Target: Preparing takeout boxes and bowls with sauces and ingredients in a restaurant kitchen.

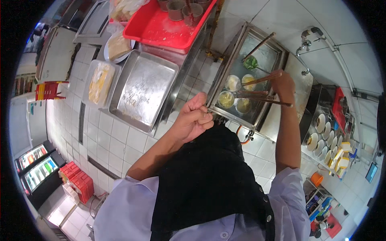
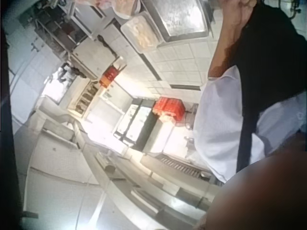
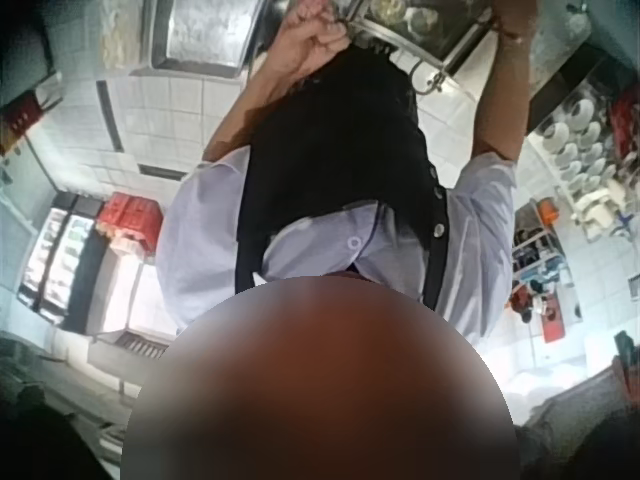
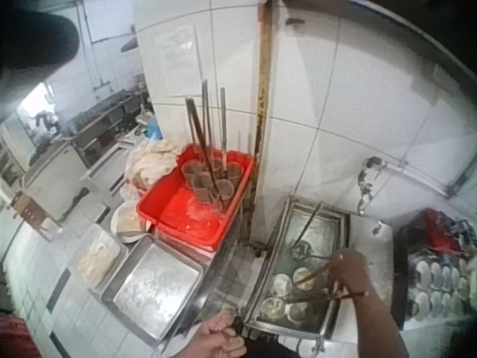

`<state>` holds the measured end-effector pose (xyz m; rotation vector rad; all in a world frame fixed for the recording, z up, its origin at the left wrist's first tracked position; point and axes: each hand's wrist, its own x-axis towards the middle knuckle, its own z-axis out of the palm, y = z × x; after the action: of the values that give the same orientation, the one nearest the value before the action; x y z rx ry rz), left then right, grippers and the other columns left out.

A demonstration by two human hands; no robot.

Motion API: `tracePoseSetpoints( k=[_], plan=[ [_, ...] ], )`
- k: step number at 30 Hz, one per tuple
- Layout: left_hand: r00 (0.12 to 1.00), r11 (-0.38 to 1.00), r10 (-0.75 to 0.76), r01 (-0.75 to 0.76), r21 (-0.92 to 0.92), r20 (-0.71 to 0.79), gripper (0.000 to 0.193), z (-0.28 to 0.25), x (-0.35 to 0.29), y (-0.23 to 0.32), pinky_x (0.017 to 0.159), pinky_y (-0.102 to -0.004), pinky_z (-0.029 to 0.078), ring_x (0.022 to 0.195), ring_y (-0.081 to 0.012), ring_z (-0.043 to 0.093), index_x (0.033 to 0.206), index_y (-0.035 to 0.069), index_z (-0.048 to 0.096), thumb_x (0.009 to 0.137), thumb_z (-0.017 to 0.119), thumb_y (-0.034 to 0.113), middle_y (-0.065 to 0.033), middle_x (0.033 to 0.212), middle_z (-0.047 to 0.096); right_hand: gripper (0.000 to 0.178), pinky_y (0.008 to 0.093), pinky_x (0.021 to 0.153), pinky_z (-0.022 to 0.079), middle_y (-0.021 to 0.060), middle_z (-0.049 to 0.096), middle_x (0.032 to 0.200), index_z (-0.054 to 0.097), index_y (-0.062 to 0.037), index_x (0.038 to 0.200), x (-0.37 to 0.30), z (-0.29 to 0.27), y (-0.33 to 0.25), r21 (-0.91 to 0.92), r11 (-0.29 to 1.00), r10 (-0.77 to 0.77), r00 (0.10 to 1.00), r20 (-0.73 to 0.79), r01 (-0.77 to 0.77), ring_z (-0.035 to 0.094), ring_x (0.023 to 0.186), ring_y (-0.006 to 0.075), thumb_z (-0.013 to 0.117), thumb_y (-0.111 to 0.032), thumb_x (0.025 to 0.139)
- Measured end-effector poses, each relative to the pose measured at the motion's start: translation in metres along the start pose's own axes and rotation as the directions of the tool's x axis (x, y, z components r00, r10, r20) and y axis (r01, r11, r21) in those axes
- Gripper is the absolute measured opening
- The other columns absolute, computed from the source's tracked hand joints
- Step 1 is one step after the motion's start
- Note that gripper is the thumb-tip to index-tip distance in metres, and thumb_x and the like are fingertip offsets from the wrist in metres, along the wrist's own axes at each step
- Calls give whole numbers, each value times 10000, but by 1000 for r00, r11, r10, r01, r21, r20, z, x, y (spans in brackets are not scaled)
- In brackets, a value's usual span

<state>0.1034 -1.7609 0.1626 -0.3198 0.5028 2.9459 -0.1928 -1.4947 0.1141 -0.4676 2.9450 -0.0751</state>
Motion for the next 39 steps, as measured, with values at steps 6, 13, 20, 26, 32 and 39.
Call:
tracePoseSetpoints(
  k=[6,13,20,26,32,39],
  plan=[
    [982,976,49,-8,-216,184,393,45,-32,-19,560,-306,235,564,-93,265,964,184,325,782,450,-141,58,640,253,249,516,865,606,204,762,1076,747,-63,1127,23,36,17,-198,980,-21,999,44,29,730,1020,422,623,-213,972],
    [973,989,148,-141,-52,176,394,66,-73,-77,536,-299,223,537,-87,259,969,188,304,819,472,-135,61,637,262,254,515,872,606,208,747,1169,756,-97,1135,13,28,45,-236,968,-59,991,117,86,722,1065,410,629,-259,986],
    [927,980,165,-116,160,-337,345,6,-122,-142,481,-281,230,493,-65,260,935,188,310,947,500,-99,72,629,280,268,530,901,575,197,740,1194,760,-101,1132,-24,-2,54,101,993,-51,996,-75,59,713,1078,414,593,-256,990],
    [904,938,225,-100,333,-364,301,-26,-129,-138,503,-264,303,518,-73,360,885,167,353,964,545,-51,61,634,361,283,499,946,565,174,745,1196,768,-146,1161,-5,86,85,102,994,-24,1000,10,23,695,1128,403,613,-322,1002],
    [817,275,225,469,839,-531,285,-154,-153,-138,678,-306,456,730,-156,590,986,98,521,963,710,310,-39,758,595,235,512,919,571,182,752,1162,787,-162,1153,-22,6,57,26,991,-134,991,-11,134,711,1106,386,646,-265,996],
    [647,95,-123,763,640,-753,807,-229,-85,-107,947,-444,514,1053,-335,680,1225,2,607,971,504,761,-222,1128,707,227,519,819,603,175,774,1061,803,-145,999,29,79,74,-238,964,-95,989,115,120,748,988,387,615,-272,988]
  ],
)
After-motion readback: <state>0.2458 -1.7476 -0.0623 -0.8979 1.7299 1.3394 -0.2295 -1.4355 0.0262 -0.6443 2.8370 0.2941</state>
